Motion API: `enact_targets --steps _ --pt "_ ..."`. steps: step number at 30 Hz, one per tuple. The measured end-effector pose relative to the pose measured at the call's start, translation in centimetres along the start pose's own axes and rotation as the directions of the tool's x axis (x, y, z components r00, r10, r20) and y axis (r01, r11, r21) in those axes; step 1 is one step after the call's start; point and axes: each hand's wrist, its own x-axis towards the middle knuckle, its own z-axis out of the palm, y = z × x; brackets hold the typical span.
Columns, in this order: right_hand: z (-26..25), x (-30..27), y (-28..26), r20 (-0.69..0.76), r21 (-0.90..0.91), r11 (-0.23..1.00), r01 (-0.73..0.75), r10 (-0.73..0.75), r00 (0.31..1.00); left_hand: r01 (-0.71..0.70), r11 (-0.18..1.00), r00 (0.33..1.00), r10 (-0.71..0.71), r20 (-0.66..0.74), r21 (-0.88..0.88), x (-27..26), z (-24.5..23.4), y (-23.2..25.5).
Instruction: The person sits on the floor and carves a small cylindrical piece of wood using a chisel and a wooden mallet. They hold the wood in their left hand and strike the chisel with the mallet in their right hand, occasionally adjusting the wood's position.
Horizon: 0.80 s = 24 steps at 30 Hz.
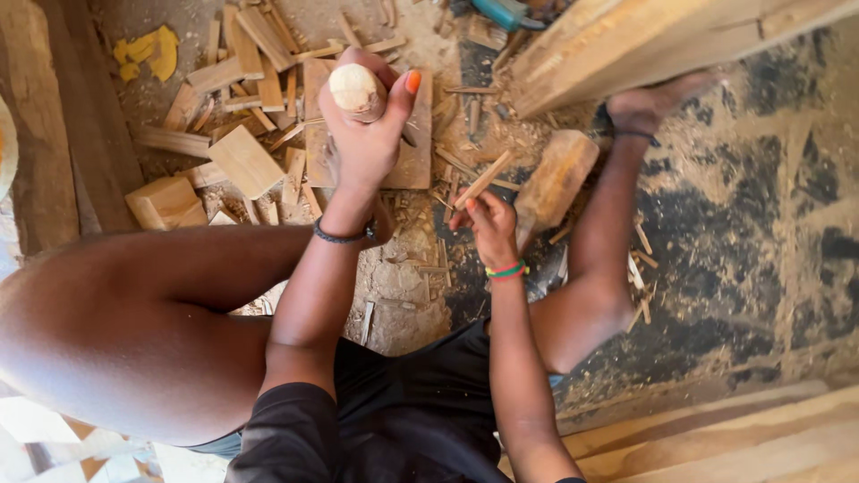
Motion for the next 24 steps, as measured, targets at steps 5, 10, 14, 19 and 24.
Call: enact_targets --steps 5,10,14,19,24 --pt "-1.9 -4.3 0.4 -0.081 -0.11 0.991 0.08 -0.089 0.993 -0.01 1.0 0.999 0.011 0.053 -0.024 -1.0 0.3 1.9" --pt "-4.6 -8.4 1.3 -0.155 -0.17 0.967 0.191 -0.218 0.964 -0.095 0.995 0.991 0.097 0.097 -0.027 -1.8 0.6 3.0" --pt "-5.7 -11.3 2.6 -0.29 -0.164 0.971 0.173 -0.215 0.933 -0.089 0.996 0.985 0.089 0.146 -0.003 -2.8 1.0 3.3" --pt "-5.4 -13.0 2.9 -0.302 -0.16 0.971 0.178 -0.22 0.928 -0.106 0.994 0.971 0.109 0.214 -0.024 -3.4 1.9 4.1" --pt "-5.2 -13.1 2.6 -0.274 -0.103 0.971 0.214 -0.235 0.933 -0.145 0.989 0.959 0.14 0.248 0.002 -3.7 1.9 5.5"
